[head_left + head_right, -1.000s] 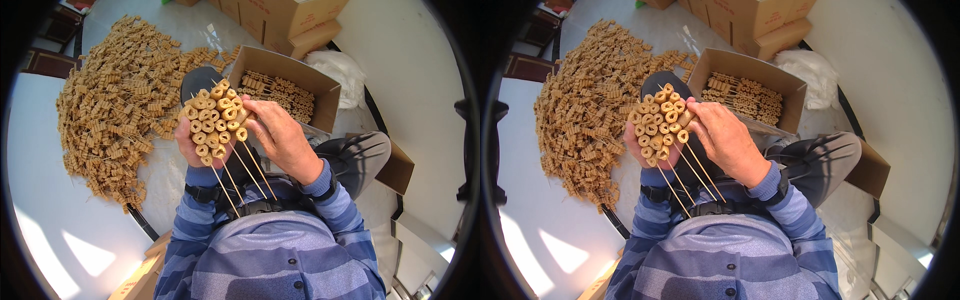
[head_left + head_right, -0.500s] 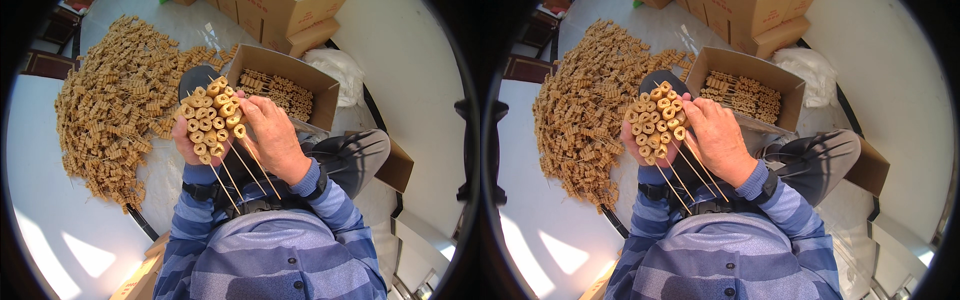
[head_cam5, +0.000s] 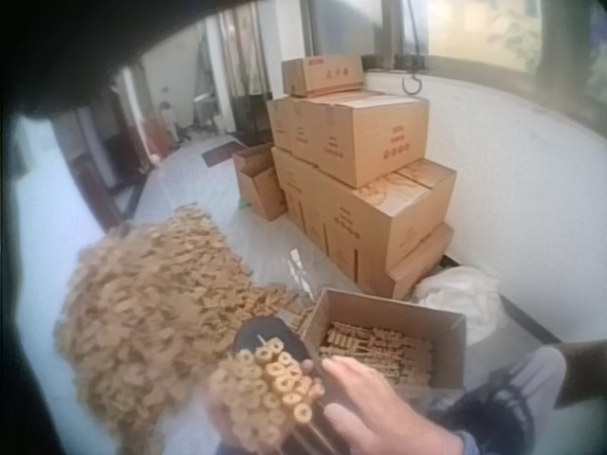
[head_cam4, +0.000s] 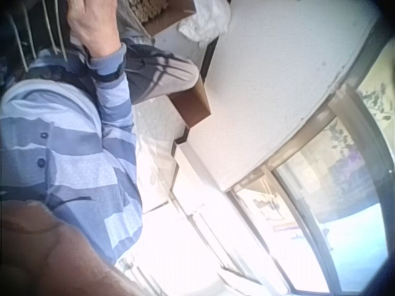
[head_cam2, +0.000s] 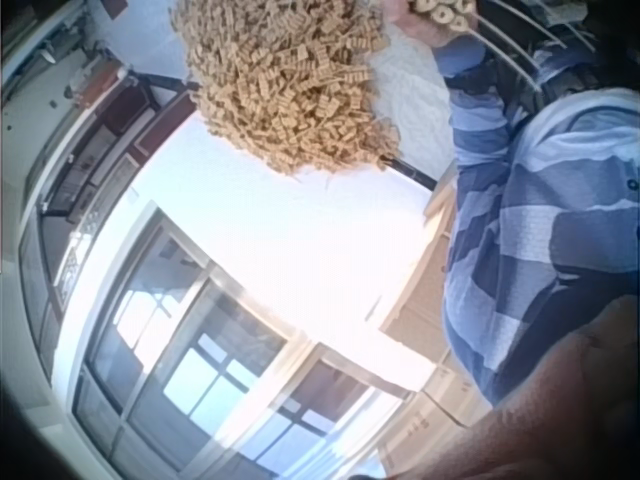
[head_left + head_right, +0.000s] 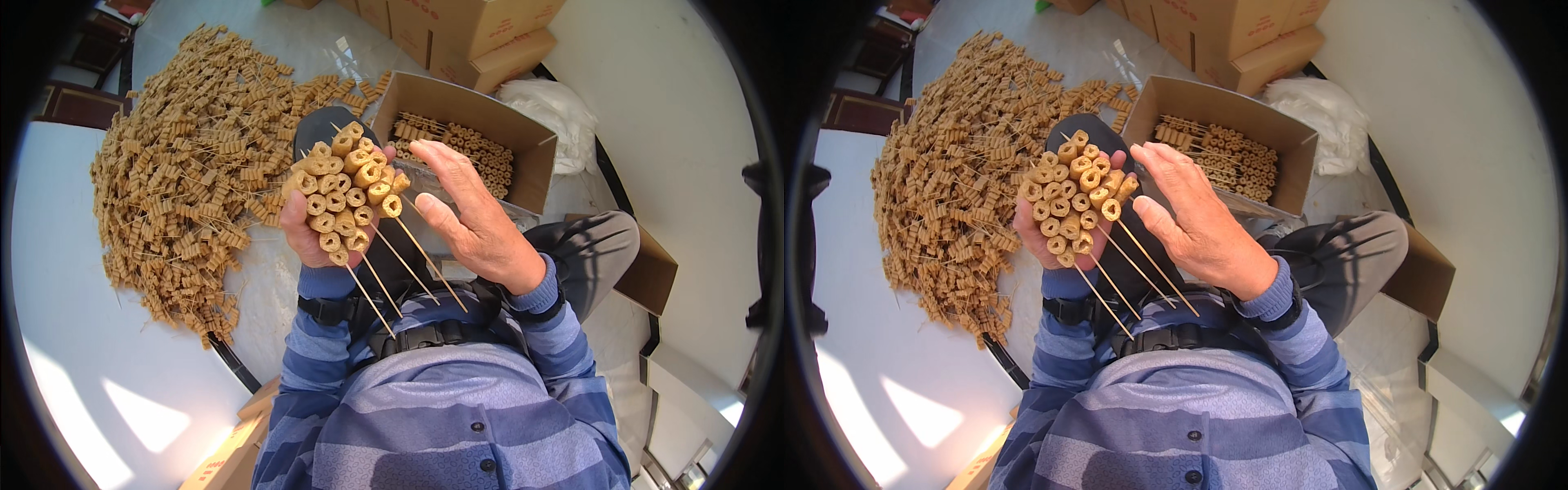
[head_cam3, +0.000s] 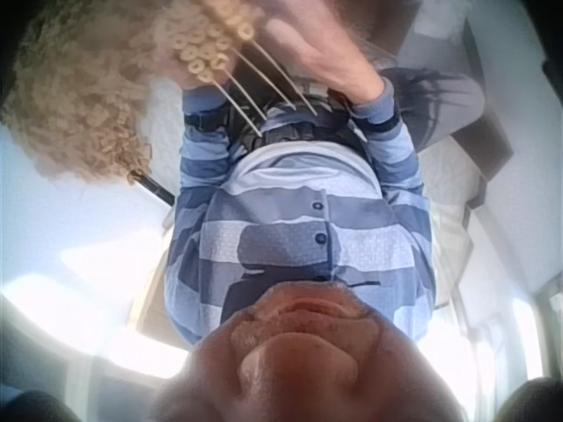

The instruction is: The person sits on the floor and threads small cylindrical snack pieces onto thin wooden sticks. They gather the sticks from a pile on the floor, arrange them in a cardboard box, and occasionally inspect the assembled skewers.

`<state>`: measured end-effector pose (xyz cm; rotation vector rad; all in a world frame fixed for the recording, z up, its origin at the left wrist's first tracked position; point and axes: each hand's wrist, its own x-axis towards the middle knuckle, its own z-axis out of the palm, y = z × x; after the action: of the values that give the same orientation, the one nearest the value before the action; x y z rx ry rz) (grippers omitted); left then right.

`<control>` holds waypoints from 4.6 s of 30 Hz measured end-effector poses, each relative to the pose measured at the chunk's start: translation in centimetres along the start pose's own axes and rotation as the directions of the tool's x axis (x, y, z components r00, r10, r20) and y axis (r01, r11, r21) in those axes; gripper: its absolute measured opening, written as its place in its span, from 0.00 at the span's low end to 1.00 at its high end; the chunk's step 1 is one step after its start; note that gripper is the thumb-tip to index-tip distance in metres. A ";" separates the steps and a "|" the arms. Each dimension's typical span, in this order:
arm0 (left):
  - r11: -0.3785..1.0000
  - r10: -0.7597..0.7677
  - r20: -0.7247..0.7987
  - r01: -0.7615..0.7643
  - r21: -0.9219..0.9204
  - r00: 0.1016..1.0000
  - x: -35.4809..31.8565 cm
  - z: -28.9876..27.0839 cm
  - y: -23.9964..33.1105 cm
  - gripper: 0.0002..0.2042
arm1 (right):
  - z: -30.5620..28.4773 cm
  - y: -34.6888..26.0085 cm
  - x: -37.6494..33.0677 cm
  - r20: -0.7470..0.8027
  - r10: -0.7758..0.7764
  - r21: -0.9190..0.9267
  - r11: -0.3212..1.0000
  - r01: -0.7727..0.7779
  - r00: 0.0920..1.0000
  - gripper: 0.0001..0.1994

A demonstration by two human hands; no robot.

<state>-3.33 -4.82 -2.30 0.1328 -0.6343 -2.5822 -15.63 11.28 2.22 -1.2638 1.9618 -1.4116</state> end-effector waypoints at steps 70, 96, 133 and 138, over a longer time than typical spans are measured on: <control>0.960 0.231 -0.186 -0.193 0.201 0.955 1.8 3.0 -2.5 0.34 | 4.7 -0.7 3.2 0.010 0.059 -0.144 0.988 -0.057 0.998 0.49; 0.866 0.290 -0.255 -0.139 0.480 0.923 4.7 2.6 -8.5 0.36 | 0.3 6.4 4.0 0.100 0.234 0.224 0.942 -0.251 0.967 0.51; -0.816 -0.578 -0.626 -0.378 0.437 0.523 25.0 -16.0 -16.1 0.33 | -17.3 12.0 4.8 -0.069 0.425 0.125 0.901 -0.415 0.902 0.47; -0.852 -0.514 -0.679 -0.222 0.474 0.524 24.2 -11.5 -14.4 0.32 | -13.6 13.7 5.1 -0.149 0.272 -0.194 0.935 -0.298 0.951 0.46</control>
<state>-28.51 -9.68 -18.68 -0.2712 2.1516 0.1797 -34.28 15.13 -3.74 -0.9436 2.3222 -1.1807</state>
